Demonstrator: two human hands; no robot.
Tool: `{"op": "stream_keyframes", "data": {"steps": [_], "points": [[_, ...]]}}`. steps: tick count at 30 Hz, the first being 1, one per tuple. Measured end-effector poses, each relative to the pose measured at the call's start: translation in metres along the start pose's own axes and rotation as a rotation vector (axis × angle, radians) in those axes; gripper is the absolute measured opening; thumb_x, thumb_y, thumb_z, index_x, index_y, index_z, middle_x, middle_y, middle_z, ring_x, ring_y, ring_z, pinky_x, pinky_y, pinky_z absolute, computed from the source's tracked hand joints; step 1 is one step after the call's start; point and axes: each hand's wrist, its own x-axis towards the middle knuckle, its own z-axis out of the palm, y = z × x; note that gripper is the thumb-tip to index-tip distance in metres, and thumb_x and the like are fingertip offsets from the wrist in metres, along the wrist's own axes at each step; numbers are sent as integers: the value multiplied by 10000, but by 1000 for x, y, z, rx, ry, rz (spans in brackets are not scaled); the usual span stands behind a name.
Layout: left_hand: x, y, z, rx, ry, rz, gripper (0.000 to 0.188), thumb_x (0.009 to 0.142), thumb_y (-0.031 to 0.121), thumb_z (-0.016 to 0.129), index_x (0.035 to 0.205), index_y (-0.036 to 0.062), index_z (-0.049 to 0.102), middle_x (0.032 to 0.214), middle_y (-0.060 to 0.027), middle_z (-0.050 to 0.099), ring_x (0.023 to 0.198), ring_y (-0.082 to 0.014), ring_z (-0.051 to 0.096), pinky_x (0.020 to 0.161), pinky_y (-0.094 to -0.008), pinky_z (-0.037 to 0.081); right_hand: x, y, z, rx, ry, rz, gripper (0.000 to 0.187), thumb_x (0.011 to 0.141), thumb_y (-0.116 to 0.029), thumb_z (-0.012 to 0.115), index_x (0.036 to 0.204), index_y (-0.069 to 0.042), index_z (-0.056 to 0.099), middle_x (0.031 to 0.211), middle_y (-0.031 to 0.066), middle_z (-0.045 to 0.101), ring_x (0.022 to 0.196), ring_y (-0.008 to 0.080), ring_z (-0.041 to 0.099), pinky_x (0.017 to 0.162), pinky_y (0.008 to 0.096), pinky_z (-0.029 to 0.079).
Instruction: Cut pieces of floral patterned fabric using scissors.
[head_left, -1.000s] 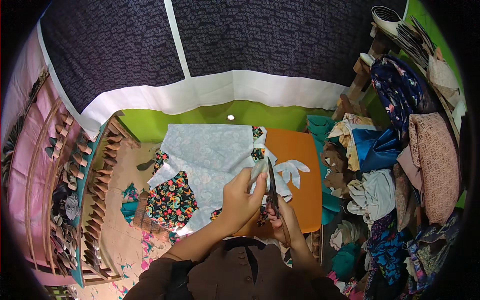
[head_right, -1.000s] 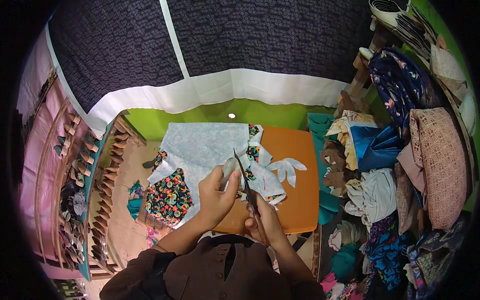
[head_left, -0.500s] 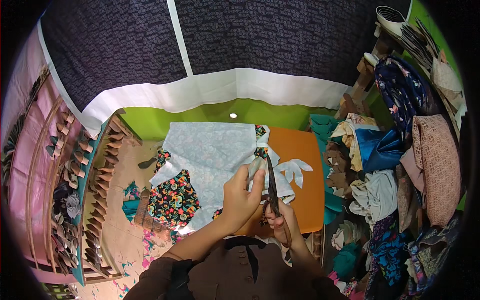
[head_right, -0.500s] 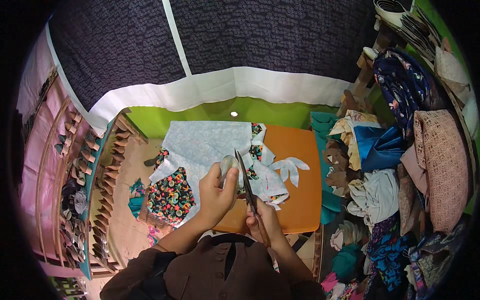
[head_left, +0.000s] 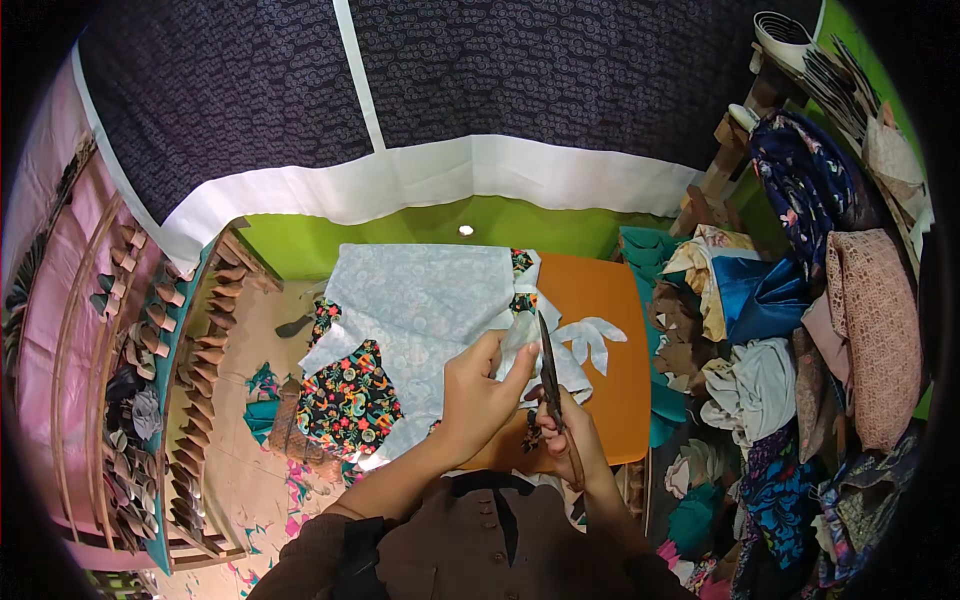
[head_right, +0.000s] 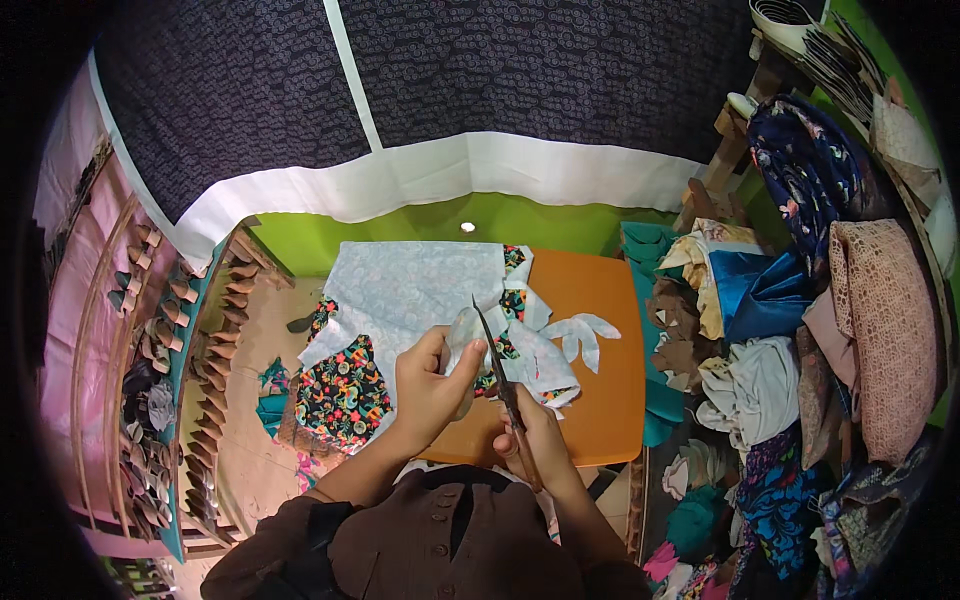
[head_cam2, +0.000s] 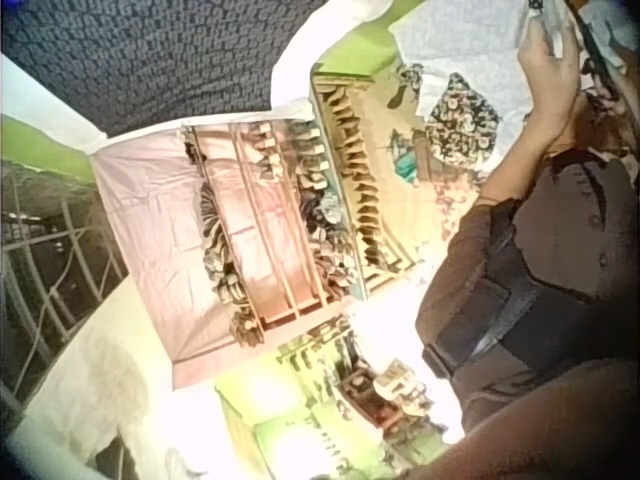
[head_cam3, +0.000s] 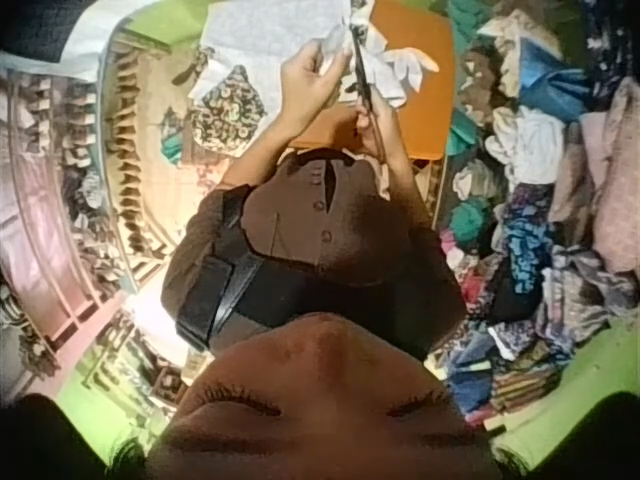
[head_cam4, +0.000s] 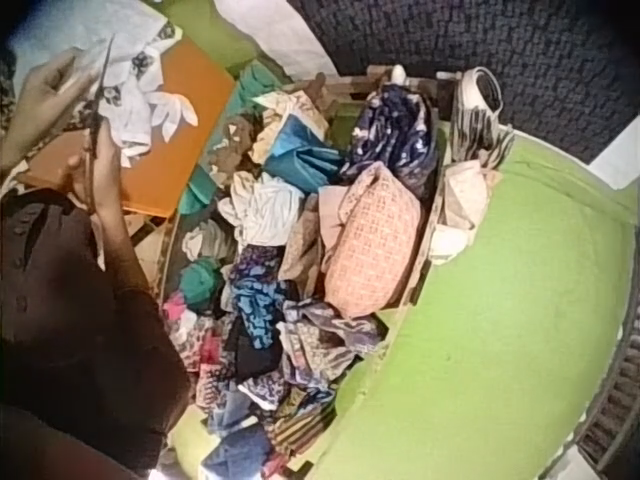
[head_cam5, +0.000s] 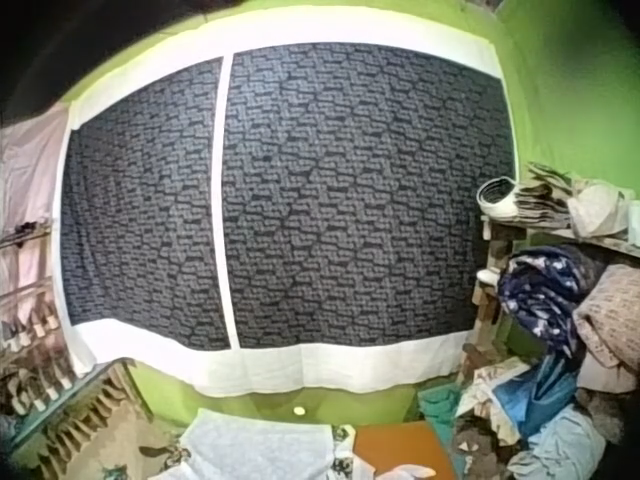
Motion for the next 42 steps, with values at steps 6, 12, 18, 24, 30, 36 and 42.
{"op": "stream_keyframes", "data": {"steps": [6, 12, 18, 24, 30, 36, 42], "points": [[-2, -5, 1, 3, 88, 70, 173, 760, 148, 615, 795, -14, 569, 484, -9, 373, 450, -47, 302, 396, -227, 262, 2, -2, 1, -50, -22, -9, 897, 574, -755, 473, 999, 33, 425, 659, -43, 311, 562, 25, 270, 491, 164, 208], [0, -8, 6, -15, 90, 70, 137, 786, 119, 590, 801, -12, 552, 541, 19, 515, 467, 2, 408, 397, -175, 290, 0, 7, 1, -12, -21, -19, 869, 595, -751, 452, 1000, 17, 425, 659, -15, 349, 562, 69, 331, 499, 197, 272], [-1, -7, 8, -43, 84, 35, 161, 767, 144, 603, 807, -10, 571, 475, -4, 352, 453, -37, 282, 391, -227, 248, 1, 5, 1, -41, 4, -54, 805, 631, -738, 430, 946, 3, 440, 642, 8, 388, 552, 100, 381, 498, 225, 321], [0, -7, 9, -95, 89, -16, 163, 778, 136, 591, 821, -19, 567, 487, 0, 394, 470, -24, 316, 398, -218, 261, -1, 5, 4, 102, -48, 67, 885, 585, -762, 427, 1008, 14, 409, 669, -35, 323, 531, 9, 275, 460, 145, 212], [-1, -11, 8, -121, 41, -17, 155, 798, 135, 583, 828, -13, 547, 571, -5, 537, 499, -27, 475, 430, -186, 369, -4, 10, 6, 178, -45, 72, 855, 598, -743, 447, 1034, -8, 406, 671, -38, 323, 520, 6, 269, 448, 139, 202], [-1, -2, 5, -127, 7, -52, 149, 800, 134, 579, 813, -10, 545, 585, -10, 547, 486, -31, 484, 416, -188, 366, -1, 7, 2, -29, -7, -35, 741, 730, -708, 304, 872, 1, 467, 588, -2, 350, 531, 93, 357, 492, 239, 299], [1, -5, 4, -149, 6, -61, 148, 801, 129, 575, 813, -15, 540, 585, -5, 543, 487, -28, 471, 414, -189, 361, -1, 6, 4, -18, -7, -13, 726, 730, -706, 317, 842, -2, 454, 601, -9, 348, 536, 91, 343, 492, 235, 285]]}}
